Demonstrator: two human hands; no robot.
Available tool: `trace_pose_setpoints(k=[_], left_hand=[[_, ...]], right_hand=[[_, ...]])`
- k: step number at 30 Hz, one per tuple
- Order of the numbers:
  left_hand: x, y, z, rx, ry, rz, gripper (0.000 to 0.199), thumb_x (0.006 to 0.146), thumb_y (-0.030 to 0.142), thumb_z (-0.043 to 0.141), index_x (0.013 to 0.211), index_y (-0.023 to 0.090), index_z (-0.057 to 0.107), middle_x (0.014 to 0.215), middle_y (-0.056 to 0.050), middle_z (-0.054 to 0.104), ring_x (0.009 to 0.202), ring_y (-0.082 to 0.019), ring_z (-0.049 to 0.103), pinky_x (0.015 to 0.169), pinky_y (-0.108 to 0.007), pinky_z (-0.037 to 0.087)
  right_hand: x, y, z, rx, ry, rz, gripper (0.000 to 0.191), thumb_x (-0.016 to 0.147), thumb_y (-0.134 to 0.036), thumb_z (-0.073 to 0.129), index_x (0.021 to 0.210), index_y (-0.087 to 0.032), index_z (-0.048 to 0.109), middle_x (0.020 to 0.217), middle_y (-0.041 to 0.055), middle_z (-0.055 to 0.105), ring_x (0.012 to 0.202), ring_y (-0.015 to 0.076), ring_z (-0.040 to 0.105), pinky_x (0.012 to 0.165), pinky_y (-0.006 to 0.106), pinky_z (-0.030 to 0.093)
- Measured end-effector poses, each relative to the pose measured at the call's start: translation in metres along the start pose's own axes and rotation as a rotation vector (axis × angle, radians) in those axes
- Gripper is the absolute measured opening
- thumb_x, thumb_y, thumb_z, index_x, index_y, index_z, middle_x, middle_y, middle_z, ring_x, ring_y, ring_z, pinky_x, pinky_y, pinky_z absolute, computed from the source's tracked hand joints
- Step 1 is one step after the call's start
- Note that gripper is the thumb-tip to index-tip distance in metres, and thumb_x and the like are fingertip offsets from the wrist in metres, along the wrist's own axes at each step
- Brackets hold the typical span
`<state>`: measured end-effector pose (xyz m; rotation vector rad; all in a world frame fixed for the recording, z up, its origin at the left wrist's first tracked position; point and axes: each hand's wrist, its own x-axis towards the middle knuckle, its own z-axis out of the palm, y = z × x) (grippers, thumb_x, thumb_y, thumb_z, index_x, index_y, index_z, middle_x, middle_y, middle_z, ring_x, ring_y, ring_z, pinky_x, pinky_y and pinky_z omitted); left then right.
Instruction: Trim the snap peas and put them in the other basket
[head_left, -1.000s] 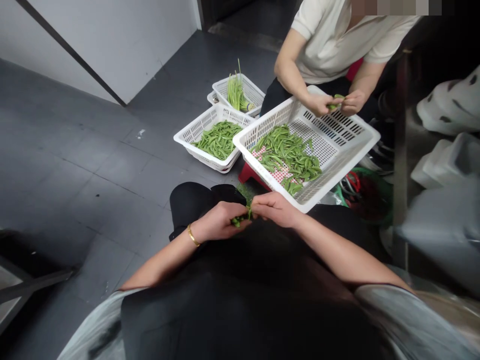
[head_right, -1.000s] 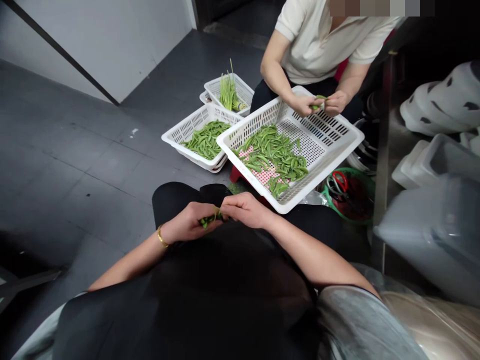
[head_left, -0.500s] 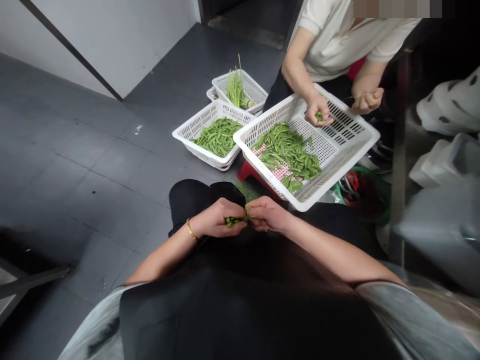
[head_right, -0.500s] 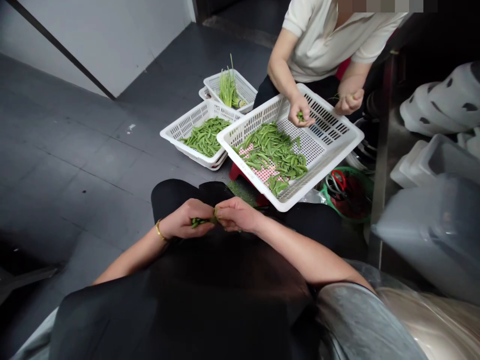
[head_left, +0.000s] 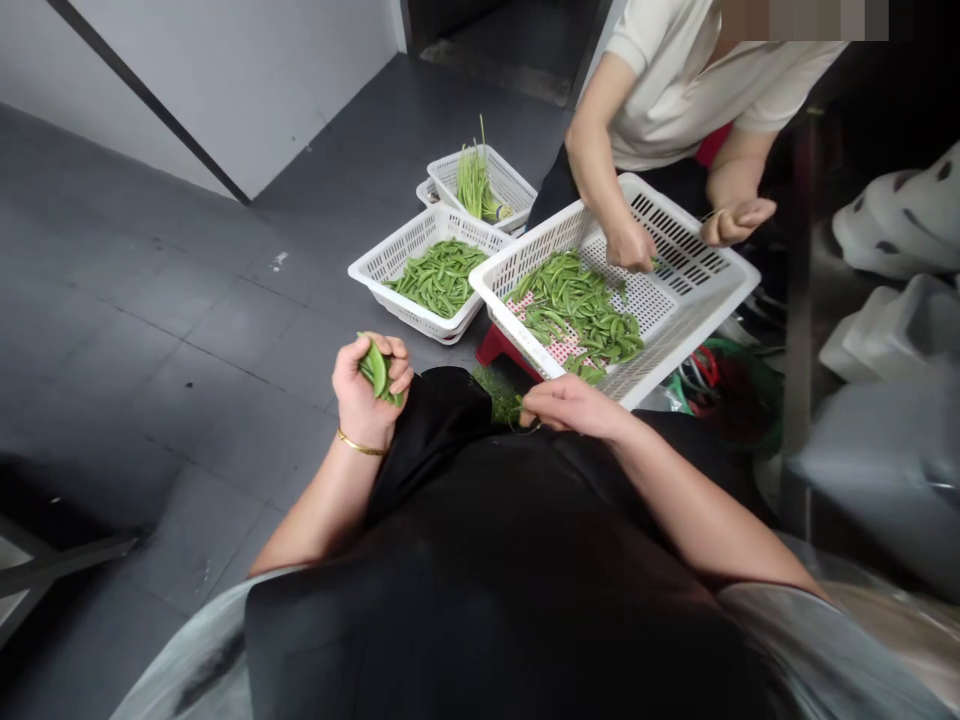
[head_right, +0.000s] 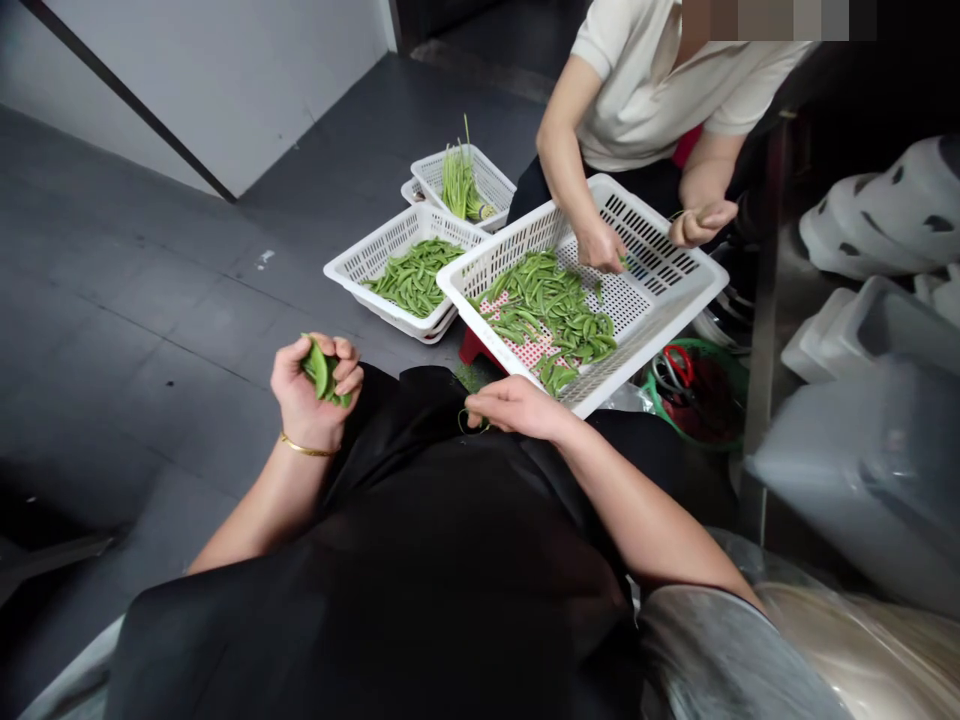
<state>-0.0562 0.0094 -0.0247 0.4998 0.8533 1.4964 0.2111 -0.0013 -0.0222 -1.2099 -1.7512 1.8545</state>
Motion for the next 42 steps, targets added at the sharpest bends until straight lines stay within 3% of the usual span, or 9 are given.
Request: trace_pose_setpoints(k=[3, 5, 11, 15, 20, 26, 31, 37, 42], left_hand=[[-0.008, 0.001, 0.007, -0.055, -0.076, -0.135, 0.025, 0.066, 0.032, 0.069, 0.062, 0.016, 0.049, 0.053, 0.004, 0.048, 0.043, -0.005, 0.038, 0.033, -0.013, 0.021], [-0.017, -0.004, 0.015, 0.0, -0.166, -0.208, 0.028, 0.064, 0.027, 0.072, 0.062, 0.017, 0.047, 0.047, 0.007, 0.039, 0.041, -0.005, 0.034, 0.034, -0.013, 0.019], [-0.032, -0.032, 0.045, 0.643, -0.337, -0.203, 0.026, 0.058, 0.024, 0.081, 0.066, 0.013, 0.059, 0.054, 0.003, 0.054, 0.046, -0.006, 0.042, 0.043, -0.018, 0.031], [-0.03, -0.046, 0.053, 0.628, -0.352, -0.266, 0.031, 0.062, 0.033, 0.079, 0.062, 0.013, 0.056, 0.049, 0.005, 0.049, 0.043, -0.005, 0.039, 0.042, -0.019, 0.029], [-0.03, -0.05, 0.046, 0.4, -0.346, -0.405, 0.036, 0.062, 0.036, 0.079, 0.06, 0.014, 0.05, 0.042, 0.006, 0.043, 0.035, -0.005, 0.036, 0.036, -0.018, 0.026], [-0.028, -0.036, 0.042, 0.269, -0.344, -0.462, 0.029, 0.067, 0.033, 0.075, 0.069, 0.013, 0.053, 0.043, 0.007, 0.044, 0.033, -0.003, 0.033, 0.034, -0.016, 0.024], [-0.029, -0.03, 0.043, 0.307, -0.369, -0.484, 0.029, 0.066, 0.031, 0.075, 0.072, 0.013, 0.054, 0.056, 0.001, 0.058, 0.035, -0.004, 0.039, 0.034, -0.015, 0.026], [-0.031, -0.031, 0.04, 0.333, -0.393, -0.589, 0.025, 0.065, 0.025, 0.075, 0.068, 0.013, 0.054, 0.048, 0.003, 0.053, 0.032, -0.003, 0.036, 0.032, -0.015, 0.023], [-0.031, -0.043, 0.039, 0.124, -0.368, -0.712, 0.027, 0.069, 0.027, 0.07, 0.059, 0.014, 0.048, 0.044, 0.005, 0.045, 0.031, -0.003, 0.033, 0.03, -0.015, 0.019]], right_hand=[[0.004, -0.006, -0.006, -0.425, 0.139, 0.014, 0.036, 0.073, -0.051, 0.067, 0.075, -0.016, 0.065, 0.05, -0.0052, 0.048, 0.046, 0.007, 0.04, 0.046, 0.02, 0.027], [0.008, -0.008, -0.005, -0.44, 0.261, -0.03, 0.033, 0.072, -0.049, 0.068, 0.078, -0.016, 0.064, 0.052, -0.0052, 0.049, 0.048, 0.008, 0.042, 0.048, 0.021, 0.029], [0.028, -0.013, 0.024, 0.294, 0.508, -0.346, 0.029, 0.093, -0.043, 0.037, 0.102, -0.02, 0.052, 0.072, -0.0016, 0.056, 0.06, 0.01, 0.054, 0.056, 0.023, 0.046], [0.038, -0.024, 0.043, 0.138, 0.489, -0.464, 0.039, 0.095, -0.041, 0.035, 0.127, -0.02, 0.043, 0.112, 0.0083, 0.06, 0.107, 0.0158, 0.056, 0.093, 0.032, 0.046], [0.042, -0.021, 0.04, -0.049, 0.339, -0.449, 0.045, 0.096, -0.041, 0.035, 0.136, -0.02, 0.038, 0.116, 0.0084, 0.06, 0.107, 0.0178, 0.056, 0.097, 0.037, 0.043], [0.029, -0.014, 0.015, 0.038, 0.381, -0.365, 0.035, 0.089, -0.044, 0.049, 0.106, -0.016, 0.06, 0.094, 0.0059, 0.064, 0.08, 0.0141, 0.06, 0.07, 0.027, 0.049], [0.015, -0.026, 0.011, -0.242, 0.448, -0.51, 0.012, 0.084, -0.028, 0.059, 0.083, -0.018, 0.064, 0.078, 0.0024, 0.062, 0.071, 0.0128, 0.056, 0.066, 0.026, 0.045], [0.015, -0.029, 0.011, -0.722, 0.381, -0.65, 0.018, 0.086, -0.021, 0.05, 0.073, -0.019, 0.061, 0.072, 0.0025, 0.06, 0.066, 0.0124, 0.053, 0.063, 0.025, 0.04], [0.02, -0.014, 0.018, -1.131, 0.612, -0.762, 0.026, 0.085, -0.02, 0.047, 0.061, -0.021, 0.058, 0.063, 0.0032, 0.056, 0.063, 0.0159, 0.046, 0.062, 0.031, 0.034]])
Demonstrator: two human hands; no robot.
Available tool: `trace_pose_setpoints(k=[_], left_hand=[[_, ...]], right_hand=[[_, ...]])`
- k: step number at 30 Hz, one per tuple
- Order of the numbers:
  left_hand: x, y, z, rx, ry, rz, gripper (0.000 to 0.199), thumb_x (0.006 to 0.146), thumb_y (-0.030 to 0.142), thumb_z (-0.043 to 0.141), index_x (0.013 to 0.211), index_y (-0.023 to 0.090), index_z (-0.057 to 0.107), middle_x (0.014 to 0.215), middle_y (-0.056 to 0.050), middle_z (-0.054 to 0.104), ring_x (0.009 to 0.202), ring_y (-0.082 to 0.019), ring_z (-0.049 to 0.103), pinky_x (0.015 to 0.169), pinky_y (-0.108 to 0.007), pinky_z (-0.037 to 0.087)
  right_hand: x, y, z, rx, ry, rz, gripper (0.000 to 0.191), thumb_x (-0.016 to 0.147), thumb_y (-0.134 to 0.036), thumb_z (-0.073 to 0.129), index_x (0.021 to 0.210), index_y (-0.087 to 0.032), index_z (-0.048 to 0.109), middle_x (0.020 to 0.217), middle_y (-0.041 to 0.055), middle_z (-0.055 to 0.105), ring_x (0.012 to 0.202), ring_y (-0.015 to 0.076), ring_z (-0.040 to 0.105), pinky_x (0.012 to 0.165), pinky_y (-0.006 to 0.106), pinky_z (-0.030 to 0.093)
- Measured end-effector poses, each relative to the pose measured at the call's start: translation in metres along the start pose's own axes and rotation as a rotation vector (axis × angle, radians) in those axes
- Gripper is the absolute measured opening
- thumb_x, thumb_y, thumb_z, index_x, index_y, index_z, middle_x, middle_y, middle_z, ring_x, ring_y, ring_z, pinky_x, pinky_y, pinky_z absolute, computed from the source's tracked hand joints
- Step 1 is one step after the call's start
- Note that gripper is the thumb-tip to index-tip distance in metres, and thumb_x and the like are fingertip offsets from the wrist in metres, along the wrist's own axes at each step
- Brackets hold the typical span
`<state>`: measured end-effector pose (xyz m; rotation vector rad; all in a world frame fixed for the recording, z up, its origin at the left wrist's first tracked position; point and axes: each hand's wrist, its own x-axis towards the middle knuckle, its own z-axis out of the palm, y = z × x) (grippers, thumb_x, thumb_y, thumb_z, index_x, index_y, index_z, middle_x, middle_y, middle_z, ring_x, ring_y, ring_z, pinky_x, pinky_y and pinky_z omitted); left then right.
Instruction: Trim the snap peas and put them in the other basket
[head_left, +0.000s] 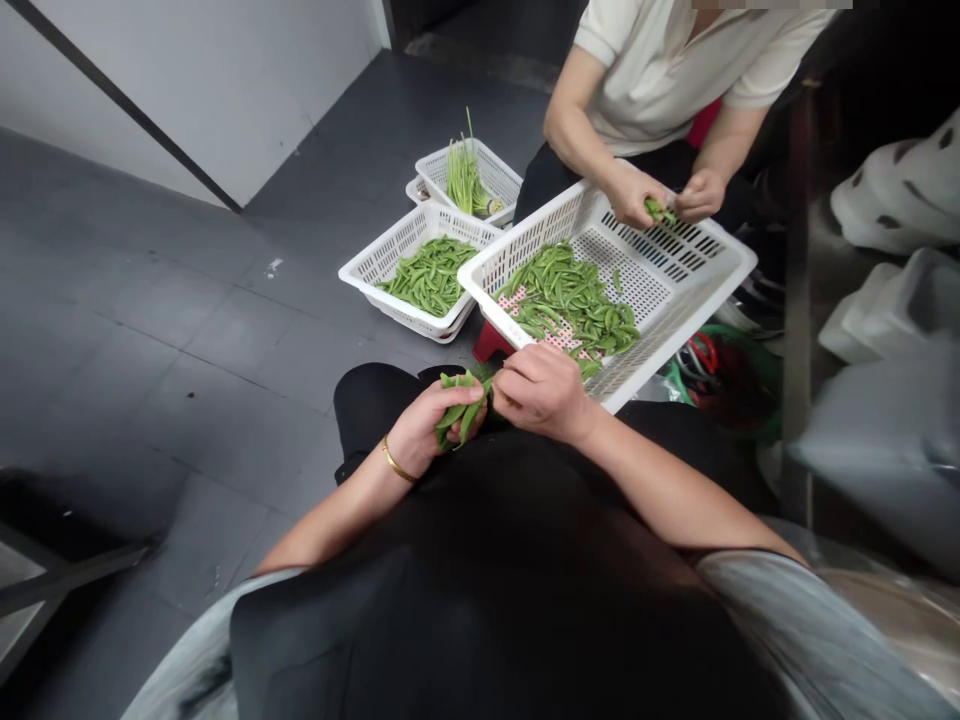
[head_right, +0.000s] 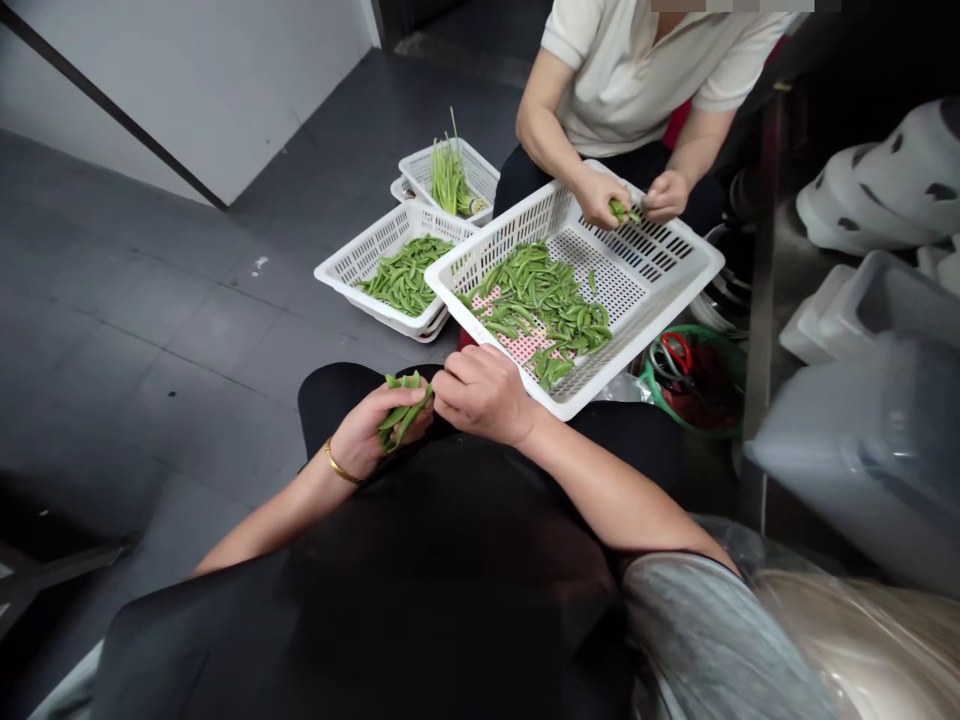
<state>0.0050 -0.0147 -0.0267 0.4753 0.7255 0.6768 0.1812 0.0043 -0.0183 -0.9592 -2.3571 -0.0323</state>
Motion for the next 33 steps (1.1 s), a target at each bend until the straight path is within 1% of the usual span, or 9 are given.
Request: trace_pose_setpoints(k=[3, 7, 12, 17, 21, 24, 28, 30, 33], left_hand=[[0.003, -0.003, 0.004, -0.086, -0.011, -0.035, 0.029, 0.07, 0.029, 0.067, 0.059, 0.015, 0.045, 0.044, 0.006, 0.04, 0.031, -0.002, 0.031, 0.03, -0.014, 0.017], [0.001, -0.001, 0.004, -0.01, 0.042, 0.05, 0.026, 0.07, 0.028, 0.068, 0.06, 0.013, 0.05, 0.044, 0.004, 0.045, 0.03, -0.003, 0.032, 0.031, -0.016, 0.019], [-0.003, 0.002, 0.002, 0.087, 0.095, 0.09, 0.023, 0.067, 0.029, 0.071, 0.077, 0.009, 0.062, 0.048, 0.003, 0.051, 0.034, -0.005, 0.038, 0.033, -0.017, 0.024], [-0.002, -0.001, 0.008, 0.094, 0.08, 0.131, 0.021, 0.068, 0.028, 0.071, 0.073, 0.012, 0.058, 0.049, 0.002, 0.054, 0.032, -0.004, 0.036, 0.033, -0.017, 0.024], [0.003, -0.005, 0.011, -0.029, 0.037, 0.134, 0.027, 0.071, 0.029, 0.069, 0.063, 0.015, 0.048, 0.04, 0.007, 0.041, 0.031, -0.003, 0.032, 0.033, -0.016, 0.021], [0.005, -0.003, 0.004, -0.054, 0.113, 0.219, 0.028, 0.072, 0.029, 0.068, 0.064, 0.016, 0.045, 0.039, 0.008, 0.038, 0.031, -0.003, 0.029, 0.033, -0.016, 0.019], [0.002, 0.007, -0.012, 0.032, 0.311, 0.481, 0.026, 0.073, 0.028, 0.069, 0.069, 0.017, 0.045, 0.039, 0.008, 0.041, 0.031, -0.004, 0.032, 0.034, -0.017, 0.022], [-0.001, 0.011, -0.017, 0.108, 0.4, 0.592, 0.025, 0.073, 0.027, 0.07, 0.072, 0.017, 0.047, 0.04, 0.008, 0.043, 0.031, -0.005, 0.034, 0.034, -0.018, 0.024], [-0.005, 0.013, -0.016, 0.235, 0.481, 0.678, 0.023, 0.073, 0.026, 0.071, 0.074, 0.017, 0.05, 0.043, 0.007, 0.046, 0.033, -0.006, 0.038, 0.034, -0.018, 0.026]], right_hand=[[-0.002, 0.002, 0.003, 0.059, 0.033, 0.056, 0.023, 0.084, -0.02, 0.048, 0.064, -0.021, 0.059, 0.068, 0.0039, 0.059, 0.066, 0.0163, 0.049, 0.065, 0.031, 0.037], [0.001, 0.008, -0.009, 0.492, 0.025, 0.324, 0.012, 0.084, -0.022, 0.052, 0.079, -0.018, 0.062, 0.073, 0.003, 0.062, 0.067, 0.0137, 0.055, 0.065, 0.027, 0.043], [0.004, 0.011, -0.02, 0.825, -0.129, 0.478, 0.011, 0.081, -0.026, 0.061, 0.084, -0.017, 0.065, 0.073, 0.0003, 0.064, 0.059, 0.0095, 0.054, 0.055, 0.022, 0.042], [0.006, 0.002, -0.008, 0.537, -0.044, 0.293, 0.011, 0.084, -0.019, 0.056, 0.075, -0.017, 0.061, 0.07, 0.0014, 0.062, 0.062, 0.0117, 0.055, 0.059, 0.024, 0.044], [0.006, -0.009, 0.007, 0.238, 0.08, 0.192, 0.018, 0.087, -0.018, 0.049, 0.07, -0.018, 0.058, 0.069, 0.0045, 0.061, 0.067, 0.016, 0.057, 0.065, 0.029, 0.045], [0.003, -0.008, -0.001, 0.301, 0.144, 0.222, 0.013, 0.086, -0.017, 0.051, 0.075, -0.02, 0.059, 0.072, 0.0034, 0.064, 0.068, 0.0152, 0.059, 0.065, 0.028, 0.047], [-0.005, 0.011, -0.035, 0.391, 0.266, 0.424, 0.006, 0.081, -0.018, 0.059, 0.075, -0.02, 0.06, 0.069, 0.0003, 0.062, 0.063, 0.0132, 0.057, 0.061, 0.027, 0.046], [-0.01, 0.022, -0.049, 0.413, 0.239, 0.514, 0.005, 0.08, -0.02, 0.06, 0.075, -0.019, 0.061, 0.068, -0.0004, 0.061, 0.061, 0.0123, 0.056, 0.059, 0.026, 0.046], [-0.013, 0.026, -0.053, 0.478, 0.005, 0.519, 0.012, 0.081, -0.024, 0.061, 0.091, -0.018, 0.062, 0.078, 0.0009, 0.064, 0.066, 0.0124, 0.059, 0.061, 0.025, 0.047]])
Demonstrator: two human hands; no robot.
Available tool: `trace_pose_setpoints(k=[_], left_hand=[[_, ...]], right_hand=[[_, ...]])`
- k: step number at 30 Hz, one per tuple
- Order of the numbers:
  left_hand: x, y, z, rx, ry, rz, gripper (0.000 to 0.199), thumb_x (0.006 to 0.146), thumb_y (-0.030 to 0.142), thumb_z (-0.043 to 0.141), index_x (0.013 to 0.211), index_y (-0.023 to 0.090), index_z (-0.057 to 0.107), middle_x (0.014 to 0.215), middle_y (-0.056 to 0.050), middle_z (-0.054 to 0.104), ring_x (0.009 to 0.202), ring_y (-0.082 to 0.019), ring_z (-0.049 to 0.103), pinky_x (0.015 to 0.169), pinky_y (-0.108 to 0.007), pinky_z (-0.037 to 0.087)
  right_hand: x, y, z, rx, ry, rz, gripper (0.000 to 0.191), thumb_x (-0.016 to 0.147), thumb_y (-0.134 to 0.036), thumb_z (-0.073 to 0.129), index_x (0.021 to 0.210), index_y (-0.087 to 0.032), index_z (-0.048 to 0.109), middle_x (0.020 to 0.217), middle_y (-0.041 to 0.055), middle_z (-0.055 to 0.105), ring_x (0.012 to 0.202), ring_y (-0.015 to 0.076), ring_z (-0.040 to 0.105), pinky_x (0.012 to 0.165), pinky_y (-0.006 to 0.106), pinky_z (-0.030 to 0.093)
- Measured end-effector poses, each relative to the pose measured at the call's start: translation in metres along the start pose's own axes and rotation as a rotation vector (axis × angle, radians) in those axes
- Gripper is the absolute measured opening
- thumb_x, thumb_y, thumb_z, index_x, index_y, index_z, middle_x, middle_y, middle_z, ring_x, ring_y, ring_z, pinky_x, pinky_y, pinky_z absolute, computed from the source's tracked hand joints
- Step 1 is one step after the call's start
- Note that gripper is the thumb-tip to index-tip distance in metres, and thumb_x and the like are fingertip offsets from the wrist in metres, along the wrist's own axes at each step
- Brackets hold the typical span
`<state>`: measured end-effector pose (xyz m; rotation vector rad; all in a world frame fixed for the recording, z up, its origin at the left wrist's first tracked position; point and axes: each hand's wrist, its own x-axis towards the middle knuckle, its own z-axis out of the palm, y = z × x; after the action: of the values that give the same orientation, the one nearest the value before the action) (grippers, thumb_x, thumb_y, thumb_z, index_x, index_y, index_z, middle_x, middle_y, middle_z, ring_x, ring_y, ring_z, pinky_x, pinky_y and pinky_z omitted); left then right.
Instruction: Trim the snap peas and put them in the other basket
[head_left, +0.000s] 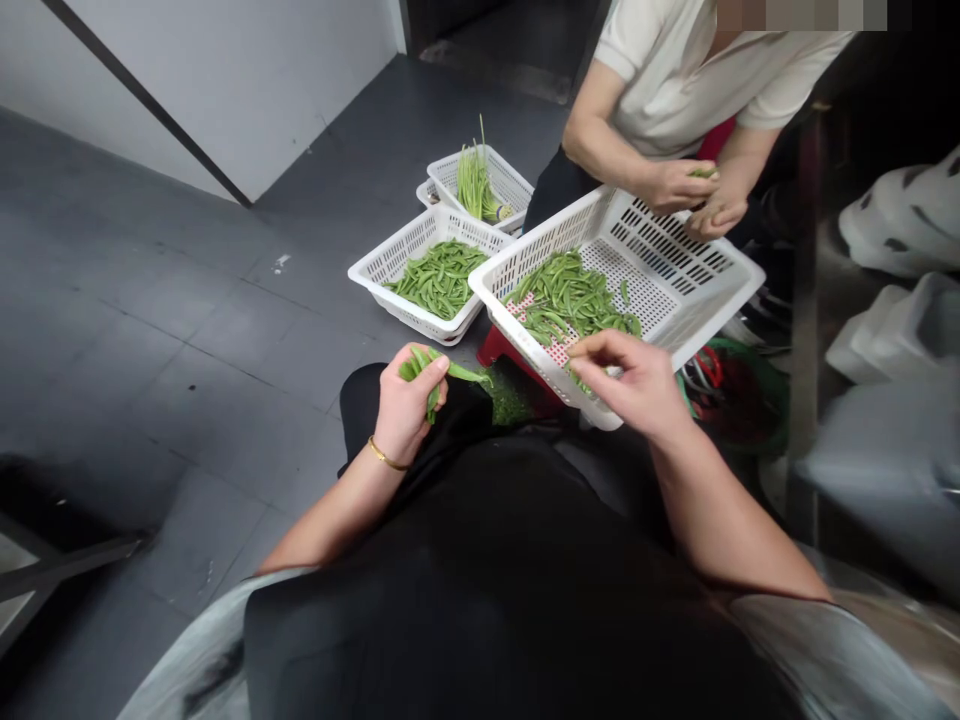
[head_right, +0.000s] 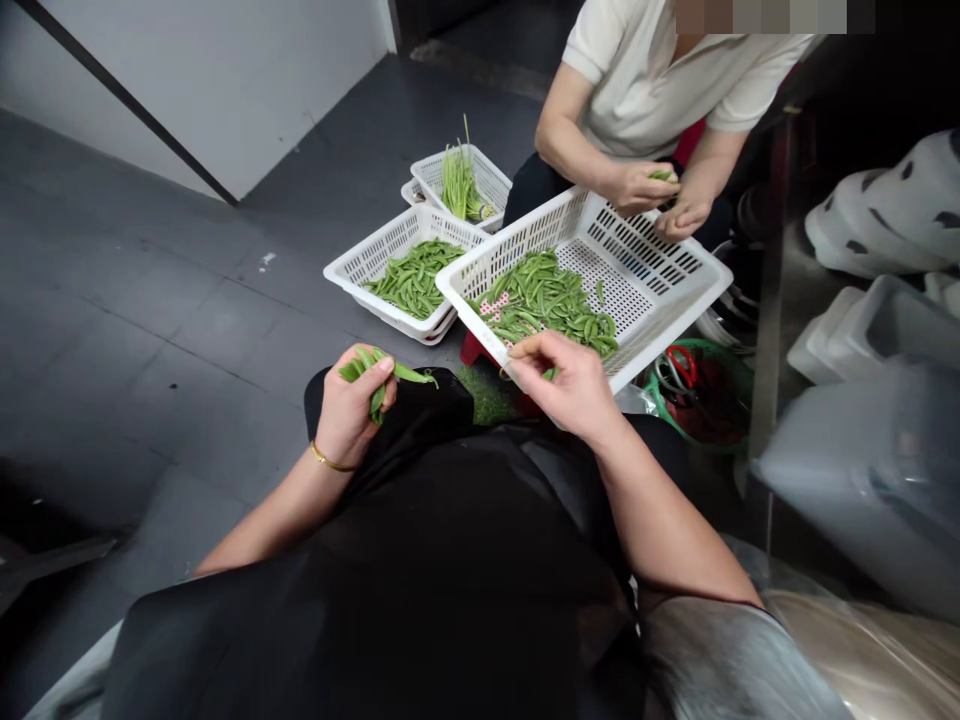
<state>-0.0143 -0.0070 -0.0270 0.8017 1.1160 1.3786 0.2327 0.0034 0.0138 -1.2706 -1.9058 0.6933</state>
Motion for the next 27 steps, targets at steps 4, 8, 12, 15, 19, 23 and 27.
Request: trace_pose_setpoints(k=[4, 8, 12, 15, 19, 23, 27], left_hand=[[-0.007, 0.0, 0.003, 0.18, -0.057, 0.046, 0.021, 0.073, 0.028, 0.071, 0.078, 0.017, 0.054, 0.051, 0.005, 0.052, 0.038, -0.007, 0.043, 0.037, -0.019, 0.03], [-0.01, 0.012, -0.006, 0.578, -0.124, 0.173, 0.014, 0.078, 0.03, 0.066, 0.083, 0.018, 0.061, 0.062, 0.001, 0.06, 0.047, -0.009, 0.05, 0.046, -0.021, 0.04], [-0.01, 0.037, -0.017, 1.052, -0.29, 0.517, 0.016, 0.079, 0.023, 0.061, 0.094, 0.018, 0.066, 0.097, -0.008, 0.067, 0.087, -0.019, 0.062, 0.077, -0.028, 0.049], [-0.01, 0.044, -0.012, 1.158, -0.686, 0.447, 0.011, 0.081, 0.021, 0.056, 0.084, 0.017, 0.066, 0.084, -0.007, 0.065, 0.075, -0.017, 0.061, 0.068, -0.027, 0.048], [-0.016, 0.03, 0.012, 0.84, -0.706, 0.056, 0.018, 0.08, 0.029, 0.06, 0.067, 0.015, 0.06, 0.059, -0.001, 0.056, 0.05, -0.01, 0.049, 0.047, -0.022, 0.039], [-0.014, 0.007, 0.028, 0.206, -0.342, -0.286, 0.02, 0.079, 0.032, 0.063, 0.073, 0.013, 0.058, 0.058, 0.0, 0.057, 0.037, -0.005, 0.039, 0.035, -0.018, 0.027], [0.02, 0.0, 0.0, -0.025, -0.055, -0.182, 0.018, 0.072, 0.025, 0.07, 0.078, 0.011, 0.06, 0.07, -0.004, 0.065, 0.037, -0.003, 0.041, 0.033, -0.016, 0.027]], right_hand=[[0.002, -0.005, 0.03, -0.059, -0.359, -0.112, 0.03, 0.087, -0.03, 0.057, 0.115, -0.018, 0.055, 0.091, 0.0037, 0.065, 0.074, 0.0128, 0.061, 0.065, 0.024, 0.046], [0.004, -0.006, 0.058, -0.357, -0.41, -0.296, 0.025, 0.096, -0.026, 0.04, 0.084, -0.015, 0.06, 0.079, 0.0059, 0.063, 0.072, 0.0148, 0.057, 0.063, 0.026, 0.038], [0.0, -0.004, 0.062, -0.499, -0.459, -0.484, 0.022, 0.093, -0.02, 0.042, 0.079, -0.015, 0.058, 0.073, 0.0038, 0.059, 0.065, 0.0143, 0.052, 0.059, 0.027, 0.032], [-0.003, -0.008, 0.061, -0.518, -0.415, -0.597, 0.022, 0.092, -0.018, 0.043, 0.077, -0.016, 0.058, 0.071, 0.0034, 0.057, 0.064, 0.0148, 0.05, 0.058, 0.028, 0.031], [0.0, -0.013, 0.064, -0.438, -0.187, -0.539, 0.029, 0.094, -0.022, 0.038, 0.074, -0.017, 0.057, 0.066, 0.0029, 0.056, 0.063, 0.0144, 0.05, 0.059, 0.027, 0.034], [-0.002, -0.003, 0.068, -0.329, 0.077, -0.415, 0.028, 0.096, -0.021, 0.036, 0.08, -0.017, 0.059, 0.073, 0.0046, 0.063, 0.067, 0.014, 0.054, 0.065, 0.026, 0.04], [-0.019, 0.017, 0.057, -0.241, -0.013, -0.27, 0.024, 0.095, -0.023, 0.04, 0.082, -0.017, 0.06, 0.073, 0.0048, 0.063, 0.068, 0.0138, 0.057, 0.064, 0.025, 0.043]])
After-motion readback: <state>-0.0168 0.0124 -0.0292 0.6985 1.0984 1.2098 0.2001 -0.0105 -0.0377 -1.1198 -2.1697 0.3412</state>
